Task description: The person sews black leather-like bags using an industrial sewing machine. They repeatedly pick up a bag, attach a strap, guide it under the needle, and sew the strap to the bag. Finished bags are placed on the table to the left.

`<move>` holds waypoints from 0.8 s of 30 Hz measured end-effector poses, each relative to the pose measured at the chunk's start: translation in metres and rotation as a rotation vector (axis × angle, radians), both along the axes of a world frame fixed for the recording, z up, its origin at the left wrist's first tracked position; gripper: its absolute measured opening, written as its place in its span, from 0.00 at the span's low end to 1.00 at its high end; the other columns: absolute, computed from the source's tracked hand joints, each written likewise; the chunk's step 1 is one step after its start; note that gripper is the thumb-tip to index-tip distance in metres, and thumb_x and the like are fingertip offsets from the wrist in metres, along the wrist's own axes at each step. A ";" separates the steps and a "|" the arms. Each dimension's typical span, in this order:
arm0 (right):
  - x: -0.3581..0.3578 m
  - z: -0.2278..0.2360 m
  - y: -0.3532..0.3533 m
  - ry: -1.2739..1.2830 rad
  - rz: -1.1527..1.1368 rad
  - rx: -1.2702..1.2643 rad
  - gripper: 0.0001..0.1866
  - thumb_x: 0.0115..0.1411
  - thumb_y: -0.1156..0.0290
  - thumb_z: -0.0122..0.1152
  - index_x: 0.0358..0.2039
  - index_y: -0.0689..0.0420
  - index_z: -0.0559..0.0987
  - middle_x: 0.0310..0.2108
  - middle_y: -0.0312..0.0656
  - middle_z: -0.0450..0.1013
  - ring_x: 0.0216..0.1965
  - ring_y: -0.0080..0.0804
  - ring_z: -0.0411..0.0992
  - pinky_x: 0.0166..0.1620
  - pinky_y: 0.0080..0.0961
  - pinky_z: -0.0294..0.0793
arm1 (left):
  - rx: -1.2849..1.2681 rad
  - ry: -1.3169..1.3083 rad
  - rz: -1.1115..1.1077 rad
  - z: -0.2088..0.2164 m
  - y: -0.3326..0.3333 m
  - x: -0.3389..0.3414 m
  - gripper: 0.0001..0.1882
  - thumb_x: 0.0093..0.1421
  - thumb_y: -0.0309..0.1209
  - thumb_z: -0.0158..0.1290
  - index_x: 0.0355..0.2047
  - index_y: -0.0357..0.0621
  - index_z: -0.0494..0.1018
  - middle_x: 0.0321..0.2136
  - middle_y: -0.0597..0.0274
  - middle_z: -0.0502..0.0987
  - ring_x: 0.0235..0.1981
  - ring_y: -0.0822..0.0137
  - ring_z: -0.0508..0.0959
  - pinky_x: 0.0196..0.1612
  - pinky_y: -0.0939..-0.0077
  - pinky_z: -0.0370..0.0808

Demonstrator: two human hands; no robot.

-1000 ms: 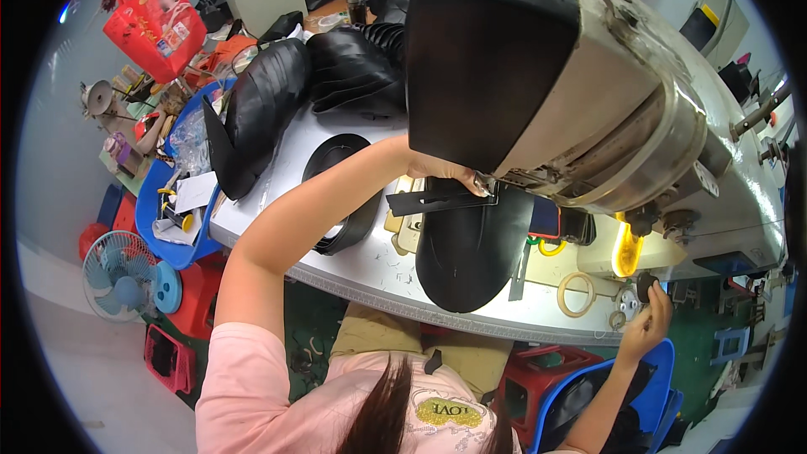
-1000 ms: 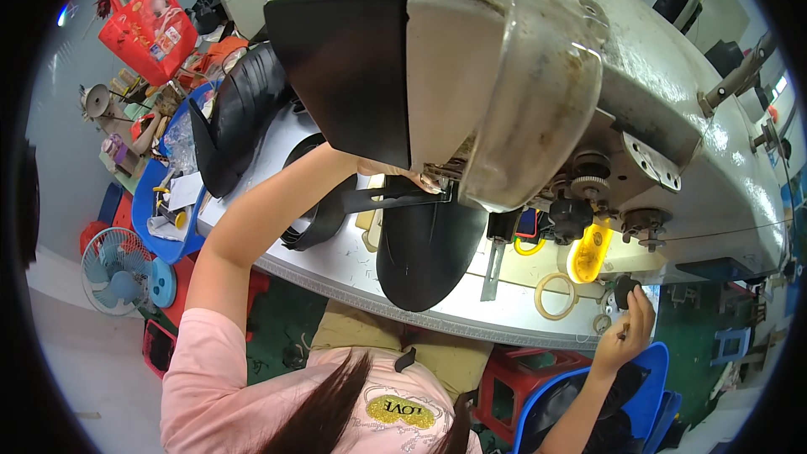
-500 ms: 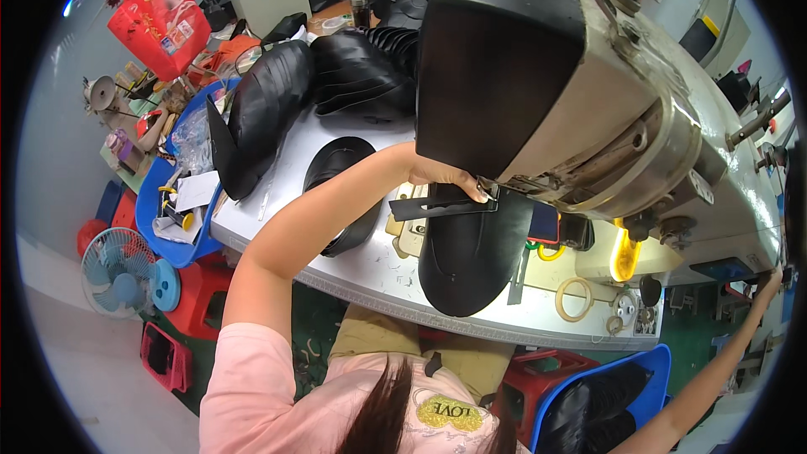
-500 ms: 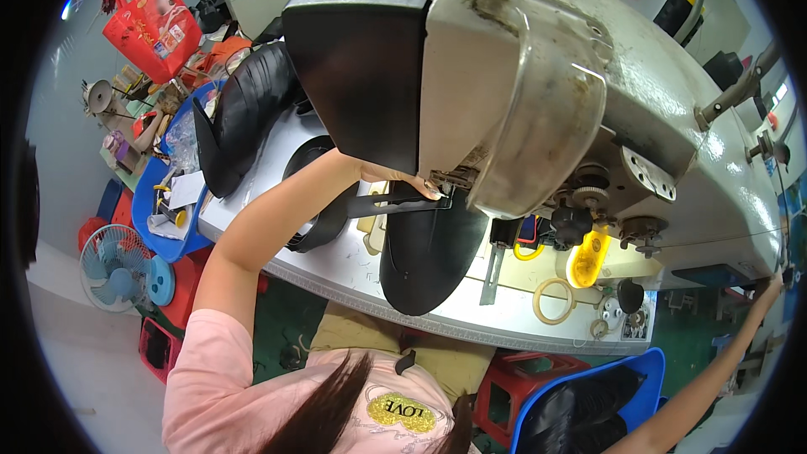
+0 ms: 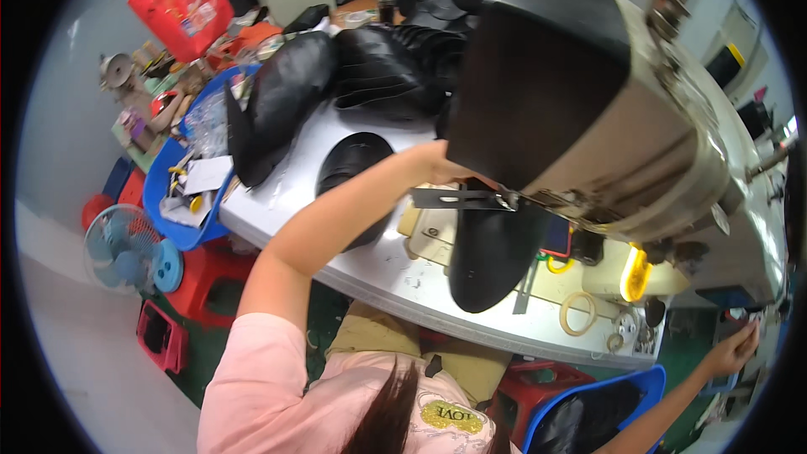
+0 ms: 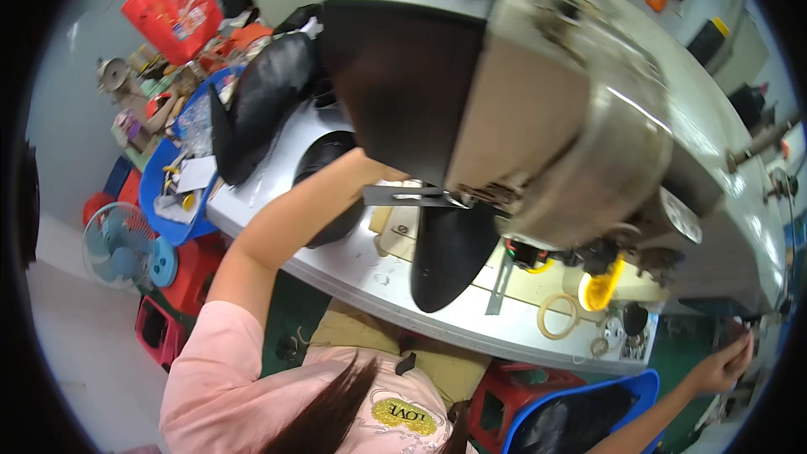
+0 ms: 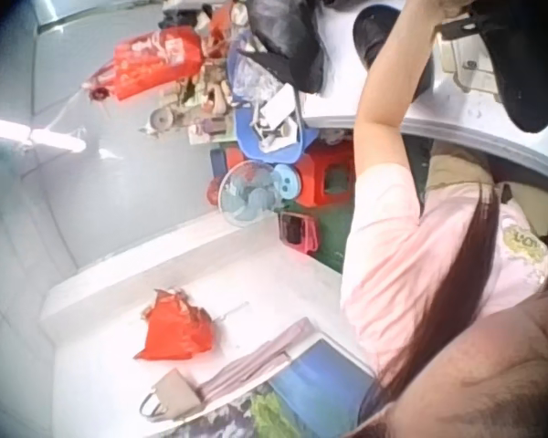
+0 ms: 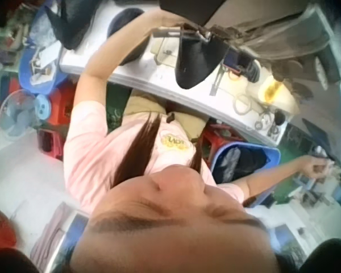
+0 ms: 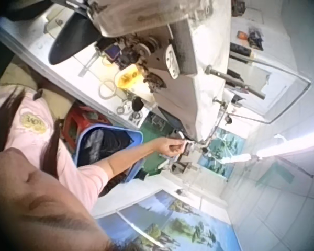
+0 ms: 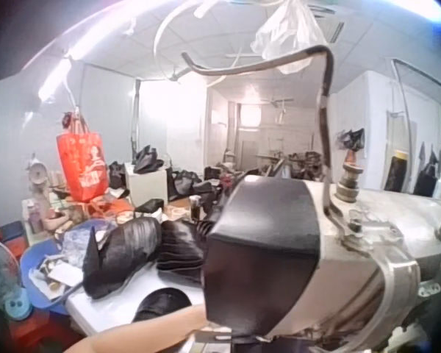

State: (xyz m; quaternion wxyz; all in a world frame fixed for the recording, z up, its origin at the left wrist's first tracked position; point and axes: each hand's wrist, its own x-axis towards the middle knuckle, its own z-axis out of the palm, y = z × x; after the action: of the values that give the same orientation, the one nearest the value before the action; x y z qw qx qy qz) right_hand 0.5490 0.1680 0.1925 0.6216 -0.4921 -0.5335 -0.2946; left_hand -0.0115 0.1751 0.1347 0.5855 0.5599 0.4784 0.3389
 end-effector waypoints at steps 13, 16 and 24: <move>-0.279 -0.169 -0.085 0.233 1.307 -1.300 0.11 0.56 0.74 0.45 0.39 0.64 0.69 0.27 0.39 0.66 0.29 0.25 0.66 0.34 0.20 0.65 | 0.083 -0.470 -0.126 -0.081 -0.120 -0.004 0.18 0.46 0.21 0.57 0.40 0.36 0.70 0.38 0.60 0.73 0.39 0.70 0.71 0.45 0.75 0.67; -0.318 -0.145 -0.093 0.052 1.515 -1.386 0.06 0.51 0.80 0.50 0.31 0.65 0.70 0.27 0.42 0.66 0.30 0.27 0.66 0.34 0.19 0.65 | 0.368 -0.362 -0.115 -0.085 -0.143 -0.017 0.12 0.50 0.27 0.56 0.35 0.38 0.70 0.31 0.62 0.73 0.39 0.64 0.72 0.51 0.67 0.63; -0.351 -0.113 -0.097 -0.112 1.578 -1.190 0.08 0.49 0.79 0.59 0.29 0.67 0.70 0.28 0.45 0.65 0.30 0.33 0.69 0.36 0.23 0.70 | 0.524 -0.239 -0.016 -0.068 -0.140 -0.016 0.09 0.54 0.33 0.51 0.31 0.39 0.68 0.24 0.64 0.71 0.38 0.63 0.73 0.60 0.65 0.51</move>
State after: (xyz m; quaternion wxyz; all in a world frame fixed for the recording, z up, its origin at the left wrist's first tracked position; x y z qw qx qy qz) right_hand 0.1981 0.0715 0.0791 0.2651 -0.2132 -0.7982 0.4972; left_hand -0.0279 0.0350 0.0663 0.4756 0.6519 0.2979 0.5099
